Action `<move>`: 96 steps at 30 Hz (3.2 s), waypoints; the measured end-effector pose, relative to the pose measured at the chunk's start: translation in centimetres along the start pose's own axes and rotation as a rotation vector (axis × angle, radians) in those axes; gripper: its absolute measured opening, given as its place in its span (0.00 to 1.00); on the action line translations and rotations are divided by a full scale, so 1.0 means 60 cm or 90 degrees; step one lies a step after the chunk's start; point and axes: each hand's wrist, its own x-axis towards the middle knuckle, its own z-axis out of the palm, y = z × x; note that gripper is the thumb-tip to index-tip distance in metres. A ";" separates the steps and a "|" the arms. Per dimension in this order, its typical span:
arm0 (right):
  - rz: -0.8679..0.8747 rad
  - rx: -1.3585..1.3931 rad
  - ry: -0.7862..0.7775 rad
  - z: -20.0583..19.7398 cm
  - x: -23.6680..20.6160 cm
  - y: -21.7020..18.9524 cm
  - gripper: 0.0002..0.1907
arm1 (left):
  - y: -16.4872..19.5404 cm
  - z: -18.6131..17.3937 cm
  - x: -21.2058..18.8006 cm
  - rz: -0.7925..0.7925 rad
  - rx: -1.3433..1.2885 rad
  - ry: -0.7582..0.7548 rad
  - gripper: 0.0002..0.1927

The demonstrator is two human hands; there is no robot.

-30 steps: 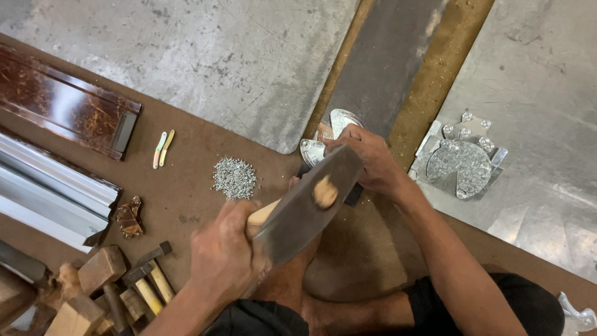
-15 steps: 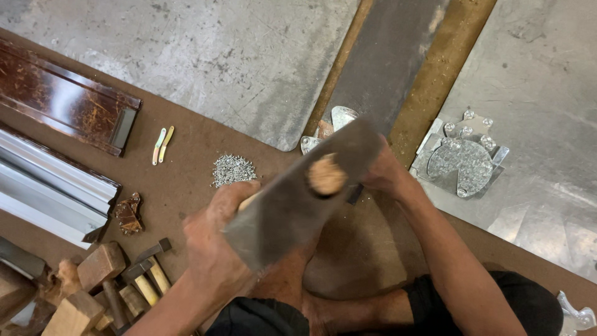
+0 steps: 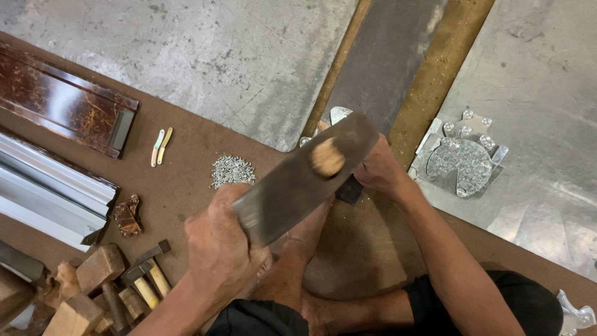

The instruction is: The person sits on the floor of a metal craft workshop and hammers a small silver-colored metal piece on a metal block with a mallet, repeatedly striking and repositioning it to shape it. They occasionally pick up the piece, turn it over, and resume hammering, with finished metal cutouts lying nearby.

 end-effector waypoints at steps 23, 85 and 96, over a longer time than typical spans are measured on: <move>0.136 0.191 0.021 -0.015 0.016 -0.026 0.02 | -0.142 0.094 -0.072 -0.291 0.193 -0.135 0.16; 0.041 0.073 -0.083 -0.020 0.019 -0.005 0.03 | -0.136 0.060 -0.083 -0.051 0.198 -0.056 0.17; 0.075 0.068 -0.072 -0.008 0.003 0.024 0.08 | -0.014 0.040 0.053 0.113 0.232 -0.046 0.14</move>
